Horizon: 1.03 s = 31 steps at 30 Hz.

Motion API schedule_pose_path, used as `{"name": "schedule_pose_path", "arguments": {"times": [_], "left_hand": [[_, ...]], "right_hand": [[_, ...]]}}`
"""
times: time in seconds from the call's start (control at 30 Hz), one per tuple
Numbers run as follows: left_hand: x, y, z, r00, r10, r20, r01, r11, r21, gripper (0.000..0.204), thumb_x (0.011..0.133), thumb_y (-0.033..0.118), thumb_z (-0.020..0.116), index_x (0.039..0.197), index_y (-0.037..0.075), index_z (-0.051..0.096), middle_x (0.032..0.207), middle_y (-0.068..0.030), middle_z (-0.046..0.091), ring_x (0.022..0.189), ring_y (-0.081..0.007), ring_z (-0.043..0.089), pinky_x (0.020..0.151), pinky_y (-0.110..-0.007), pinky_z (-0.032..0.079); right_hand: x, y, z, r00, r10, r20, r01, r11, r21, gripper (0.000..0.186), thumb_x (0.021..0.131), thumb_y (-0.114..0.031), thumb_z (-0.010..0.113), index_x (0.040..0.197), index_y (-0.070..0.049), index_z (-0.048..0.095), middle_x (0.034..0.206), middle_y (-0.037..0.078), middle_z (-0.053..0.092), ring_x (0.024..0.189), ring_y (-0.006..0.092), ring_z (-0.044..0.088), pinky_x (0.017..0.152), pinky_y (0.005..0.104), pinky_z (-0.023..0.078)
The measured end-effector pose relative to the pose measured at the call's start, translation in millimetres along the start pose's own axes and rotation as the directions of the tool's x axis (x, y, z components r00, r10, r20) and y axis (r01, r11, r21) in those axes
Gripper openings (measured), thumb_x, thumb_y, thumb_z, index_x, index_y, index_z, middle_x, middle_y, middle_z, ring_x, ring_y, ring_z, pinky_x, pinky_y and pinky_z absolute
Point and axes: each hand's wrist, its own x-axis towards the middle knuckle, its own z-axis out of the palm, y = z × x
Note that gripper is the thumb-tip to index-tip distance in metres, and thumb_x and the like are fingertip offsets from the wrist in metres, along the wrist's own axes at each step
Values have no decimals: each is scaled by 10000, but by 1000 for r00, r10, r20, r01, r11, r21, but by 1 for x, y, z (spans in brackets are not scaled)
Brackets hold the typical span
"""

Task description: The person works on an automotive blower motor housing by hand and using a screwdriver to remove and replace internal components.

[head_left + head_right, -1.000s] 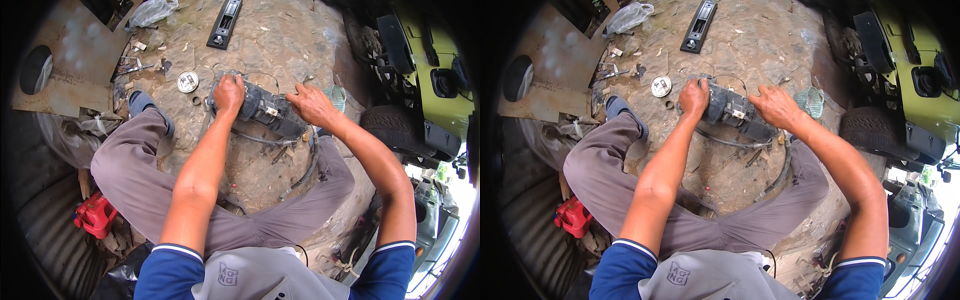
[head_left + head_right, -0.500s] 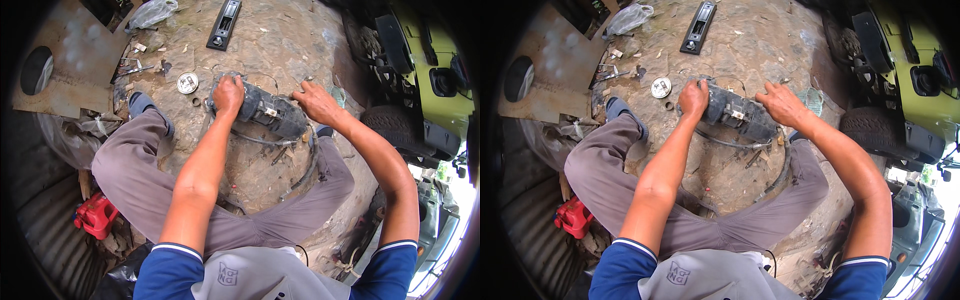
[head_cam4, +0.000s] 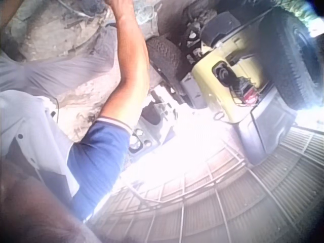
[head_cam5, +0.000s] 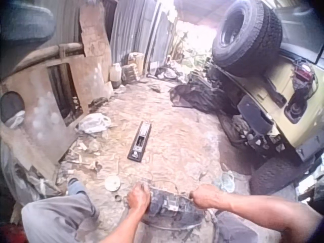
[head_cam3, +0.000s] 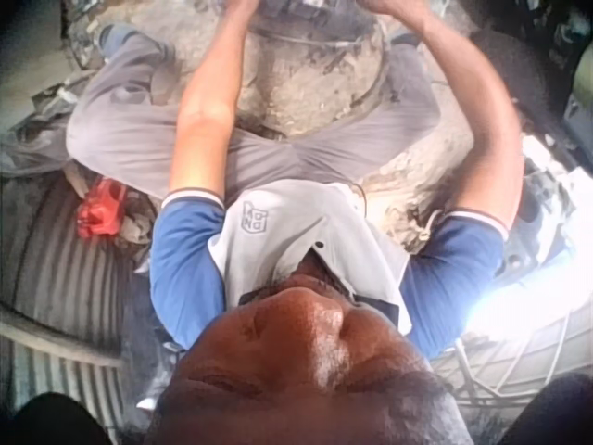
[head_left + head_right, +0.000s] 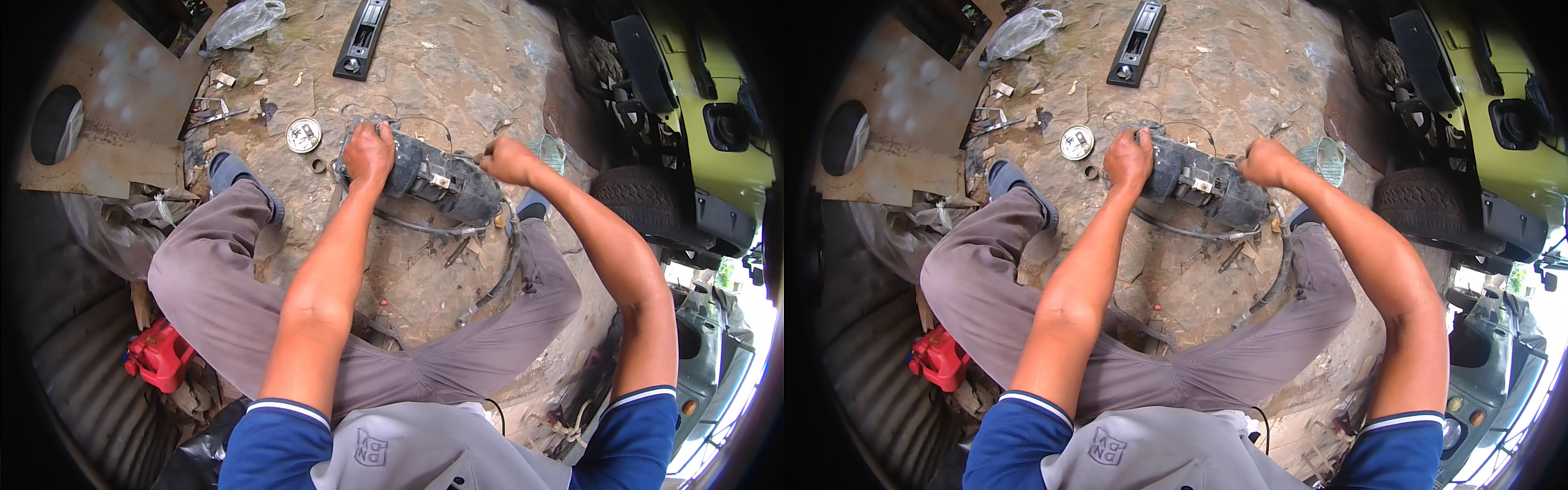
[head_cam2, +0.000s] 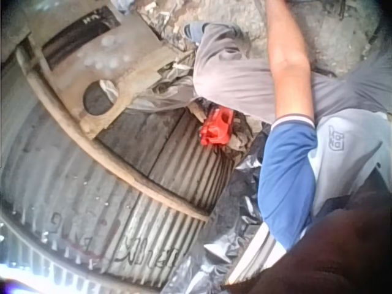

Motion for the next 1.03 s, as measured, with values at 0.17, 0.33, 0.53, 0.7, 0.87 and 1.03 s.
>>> {"name": "schedule_pose_path", "arguments": {"times": [0.17, 0.33, 0.53, 0.7, 0.87, 1.03], "left_hand": [[2, 1, 4, 1000, 20, 2, -20, 1000, 14, 329, 927, 321, 610, 886, 0, 668, 955, -224, 684, 851, -444, 664, 751, -537, 517], [-1, 2, 3, 999, 15, -30, -16, 1000, -2, 328, 926, 322, 610, 882, 3, 668, 939, -214, 687, 829, -448, 664, 741, -538, 518], [-1, 0, 5, 999, 41, -22, -41, 999, -3, 319, 926, 320, 608, 873, 12, 666, 925, -213, 685, 823, -452, 662, 739, -541, 518], [-1, -3, 2, 999, 32, -23, -32, 999, -4, 323, 929, 319, 603, 868, 7, 662, 917, -214, 682, 822, -455, 660, 740, -549, 512], [-2, 7, 4, 999, 34, -11, -34, 999, -29, 344, 929, 344, 602, 890, 9, 666, 946, -218, 684, 860, -454, 656, 770, -547, 508], [-1, 6, -4, 996, -49, 71, 48, 999, 7, 400, 926, 412, 601, 996, 25, 674, 1035, -221, 685, 938, -464, 648, 820, -557, 499]], "right_hand": [[3, 30, 22, 687, -714, -137, 442, 560, -701, 145, 847, -76, 582, 952, -12, 658, 696, 151, 648, 656, 307, 681, 584, 403, 560], [18, 16, 2, 952, 268, 151, -307, 810, 500, 184, 897, -145, 535, 1025, -75, 645, 681, 129, 639, 500, 192, 584, 393, 349, 442], [23, 13, 14, 974, -192, -117, 136, 917, -374, 213, 888, -192, 548, 955, -53, 695, 724, 156, 683, 612, 255, 654, 552, 384, 536], [-5, 1, 16, 808, -587, 50, 373, 444, -815, 337, 885, -193, 599, 1145, 9, 666, 1046, 211, 695, 818, 312, 714, 695, 377, 586], [14, 22, 8, 978, 183, -100, -69, 735, 675, 556, 896, -340, 693, 1273, 49, 569, 1038, 160, 663, 734, 214, 667, 521, 304, 557], [-9, -17, 20, 953, 300, -28, -198, 693, 694, 928, 853, -493, 753, 1555, -110, 284, 1393, 275, 483, 950, 244, 637, 549, 341, 571]]}}
